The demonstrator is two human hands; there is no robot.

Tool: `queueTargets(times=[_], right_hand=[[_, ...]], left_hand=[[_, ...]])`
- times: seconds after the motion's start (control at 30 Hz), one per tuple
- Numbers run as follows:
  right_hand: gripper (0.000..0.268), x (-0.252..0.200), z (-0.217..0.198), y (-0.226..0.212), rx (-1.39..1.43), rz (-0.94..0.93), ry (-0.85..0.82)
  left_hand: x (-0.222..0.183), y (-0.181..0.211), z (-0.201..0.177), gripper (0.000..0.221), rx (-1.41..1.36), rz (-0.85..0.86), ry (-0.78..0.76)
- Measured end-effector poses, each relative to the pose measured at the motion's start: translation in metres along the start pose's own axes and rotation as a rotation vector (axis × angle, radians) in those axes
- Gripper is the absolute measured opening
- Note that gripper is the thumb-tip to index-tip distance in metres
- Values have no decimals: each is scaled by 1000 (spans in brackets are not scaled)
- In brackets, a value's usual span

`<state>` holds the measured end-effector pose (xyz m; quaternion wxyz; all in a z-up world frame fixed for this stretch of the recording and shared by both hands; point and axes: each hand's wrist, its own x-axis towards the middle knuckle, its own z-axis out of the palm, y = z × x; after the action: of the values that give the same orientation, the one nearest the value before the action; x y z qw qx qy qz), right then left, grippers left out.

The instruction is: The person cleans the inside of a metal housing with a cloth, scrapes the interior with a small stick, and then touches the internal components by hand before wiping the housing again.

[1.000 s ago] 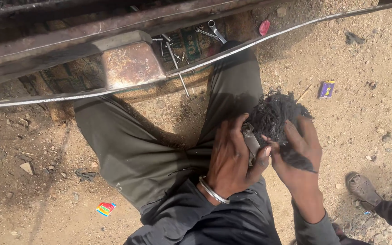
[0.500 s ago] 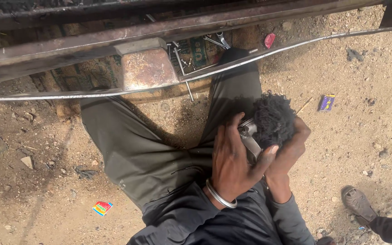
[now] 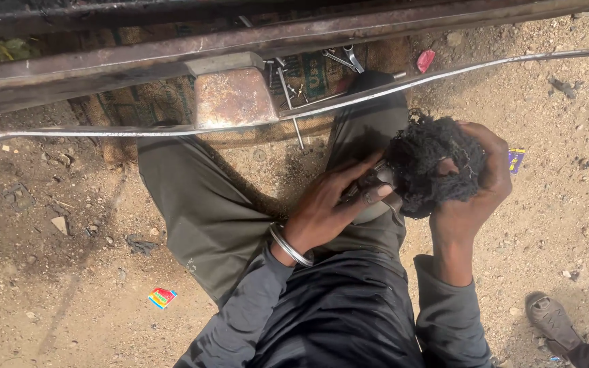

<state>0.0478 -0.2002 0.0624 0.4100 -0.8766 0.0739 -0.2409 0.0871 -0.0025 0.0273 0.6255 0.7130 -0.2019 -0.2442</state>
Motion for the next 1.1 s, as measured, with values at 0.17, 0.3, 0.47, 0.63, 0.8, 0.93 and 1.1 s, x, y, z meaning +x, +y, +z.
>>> queueTargets(times=[0.17,0.3,0.47,0.63,0.8,0.93,1.1], right_hand=[[48,16,-40,21,478,25,-224],[48,17,-79,-5,854,194,-26],[42,-46,-75,-33,525,326,-39],[70,-73,10,-50,-414,-49,-374],[85,-84,6,-43,-523,-62,-611],[97,-89,-14,-37,-570,53,-742],[92,-82,-59,-52,-574,277,-947]], left_hand=[[6,-18,15,74,100,-94,5],[16,-32,8,53,110,135,112],[19,-25,-7,72,-643,-519,30],[-5,-36,17,70,-864,-566,99],[-16,-31,22,61,-950,-583,152],[-18,-42,34,58,-903,-657,141],[-24,-33,29,68,-924,-602,118]])
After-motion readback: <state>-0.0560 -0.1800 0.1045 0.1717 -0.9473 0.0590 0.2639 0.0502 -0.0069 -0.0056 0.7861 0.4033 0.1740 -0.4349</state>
